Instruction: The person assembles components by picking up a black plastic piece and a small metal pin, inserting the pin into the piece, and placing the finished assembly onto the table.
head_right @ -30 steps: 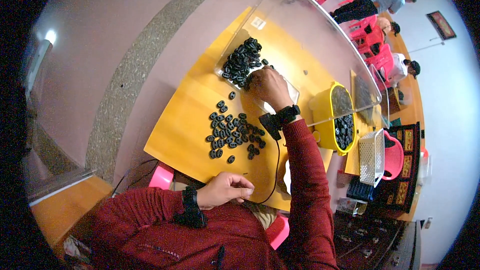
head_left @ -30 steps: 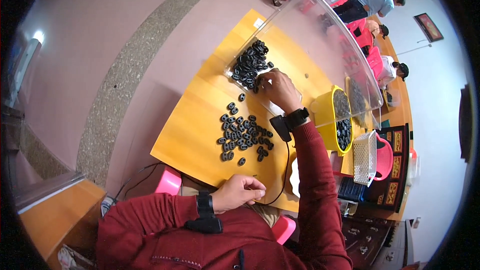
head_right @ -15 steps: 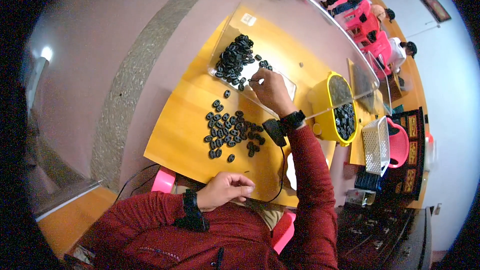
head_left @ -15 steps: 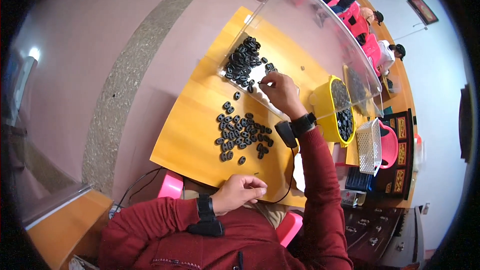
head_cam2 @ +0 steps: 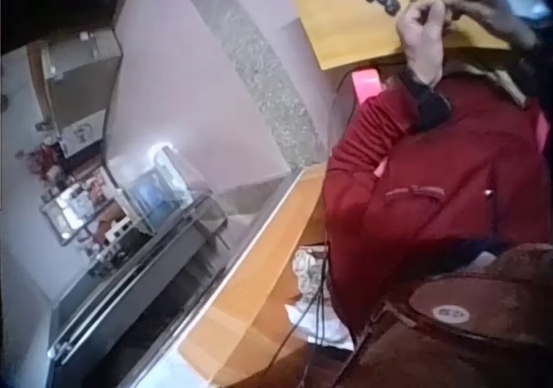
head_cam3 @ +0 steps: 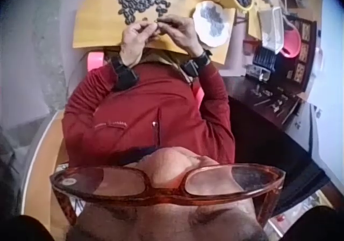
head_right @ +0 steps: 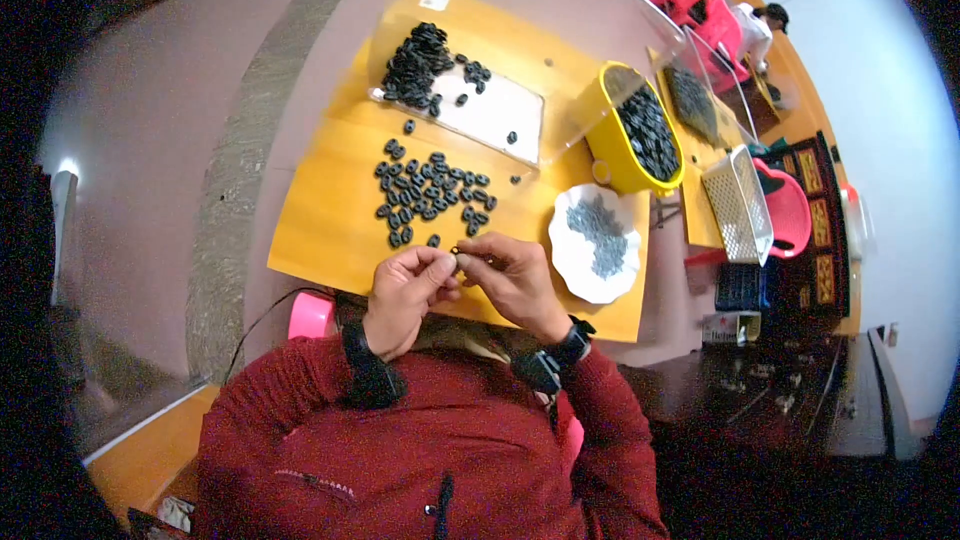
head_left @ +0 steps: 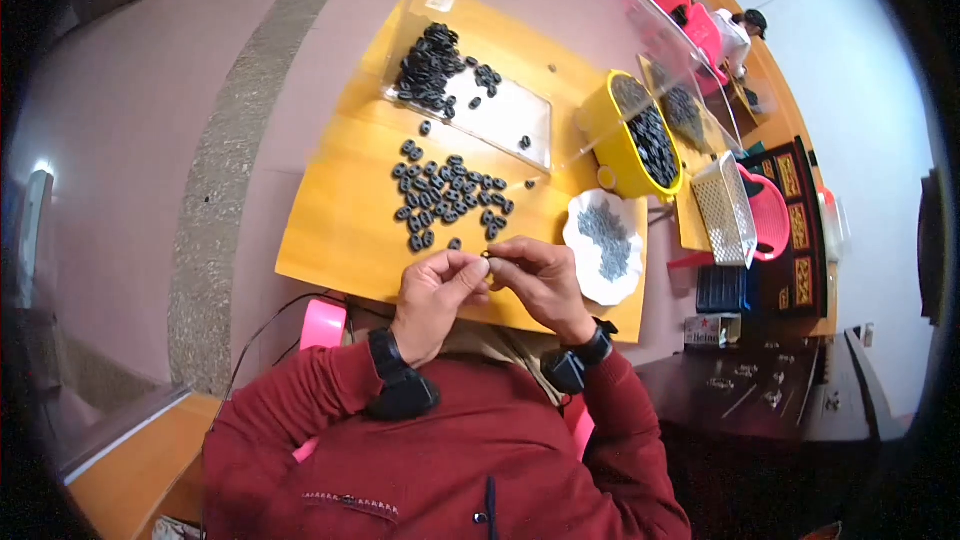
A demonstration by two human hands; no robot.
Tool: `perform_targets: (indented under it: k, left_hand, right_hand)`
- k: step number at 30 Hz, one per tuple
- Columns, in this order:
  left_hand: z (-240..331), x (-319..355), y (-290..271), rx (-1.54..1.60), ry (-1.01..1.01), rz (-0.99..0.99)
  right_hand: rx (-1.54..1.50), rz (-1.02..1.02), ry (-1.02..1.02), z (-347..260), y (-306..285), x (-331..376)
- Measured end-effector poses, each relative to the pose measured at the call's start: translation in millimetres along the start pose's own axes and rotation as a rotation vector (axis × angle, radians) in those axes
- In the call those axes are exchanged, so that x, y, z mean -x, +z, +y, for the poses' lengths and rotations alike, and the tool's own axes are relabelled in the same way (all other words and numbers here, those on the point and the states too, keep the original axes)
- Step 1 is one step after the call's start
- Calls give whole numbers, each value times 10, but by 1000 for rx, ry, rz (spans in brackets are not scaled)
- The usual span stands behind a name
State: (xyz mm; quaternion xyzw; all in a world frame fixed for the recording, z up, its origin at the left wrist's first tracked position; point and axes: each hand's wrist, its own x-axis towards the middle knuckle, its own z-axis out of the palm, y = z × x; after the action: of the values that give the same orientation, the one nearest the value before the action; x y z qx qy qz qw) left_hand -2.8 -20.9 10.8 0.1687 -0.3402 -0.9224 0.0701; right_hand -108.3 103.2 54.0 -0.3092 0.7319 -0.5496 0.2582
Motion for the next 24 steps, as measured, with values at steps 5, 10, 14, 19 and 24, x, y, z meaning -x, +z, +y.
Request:
perform_targets:
  k: [5,10,14,19,24]
  left_hand:
    - [-57,86,41,17,2,-83]
    - [-97,104,62,24,-136,-120]
    - [-125,95,92,28,-153,-132]
    - [-174,51,46,33,-161,-113]
    - [-145,73,101,-24,-161,-95]
  right_hand:
    - [-88,109,-27,113,83,266]
    - [-130,141,-71,243,53,399]
    - [-34,165,-210,281,28,458]
    - [203,105,-290,176,-237,565]
    - [624,288,-207,324,-1003,617]
